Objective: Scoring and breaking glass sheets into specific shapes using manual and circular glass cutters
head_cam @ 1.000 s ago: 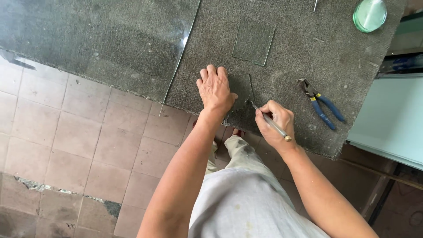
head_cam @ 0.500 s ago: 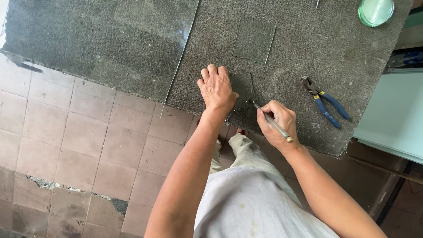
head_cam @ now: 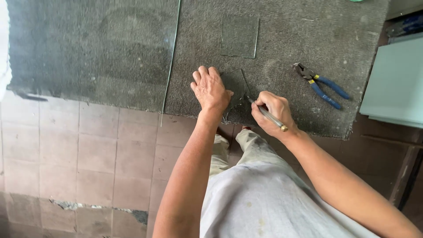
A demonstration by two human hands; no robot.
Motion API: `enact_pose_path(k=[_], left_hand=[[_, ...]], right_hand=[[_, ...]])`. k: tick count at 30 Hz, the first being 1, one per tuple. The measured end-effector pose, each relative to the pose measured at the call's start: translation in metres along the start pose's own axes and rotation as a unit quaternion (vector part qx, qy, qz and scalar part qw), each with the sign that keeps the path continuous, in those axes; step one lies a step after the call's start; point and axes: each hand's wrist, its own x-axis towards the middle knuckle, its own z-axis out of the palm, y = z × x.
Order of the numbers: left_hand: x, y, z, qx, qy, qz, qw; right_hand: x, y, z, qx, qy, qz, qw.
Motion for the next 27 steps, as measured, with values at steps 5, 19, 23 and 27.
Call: enact_pose_path(k=[5, 19, 23, 27], left_hand=[[0.001, 0.001, -0.007, -0.008, -0.040, -0.013, 0.999], [-0.036, 0.040, -0.030, -0.516, -0.294, -0.070, 0.802], [-0.060, 0.137, -0.025, -0.517, -0.360, 0.009, 0.777], [-0.076, 0.225, 0.002, -0.486, -0.389, 0.031, 0.782]], right_hand=[[-0.026, 0.002, -0.002, -0.028, -0.025, 0.019, 0.999], [-0.130, -0.014, -0.164, 0.022, 0.037, 0.501, 0.865], [-0.147, -0.012, -0.237, 0.148, 0.042, 0.484, 0.862], [-0.152, 0.018, -0.292, 0.128, 0.053, 0.506, 0.851]])
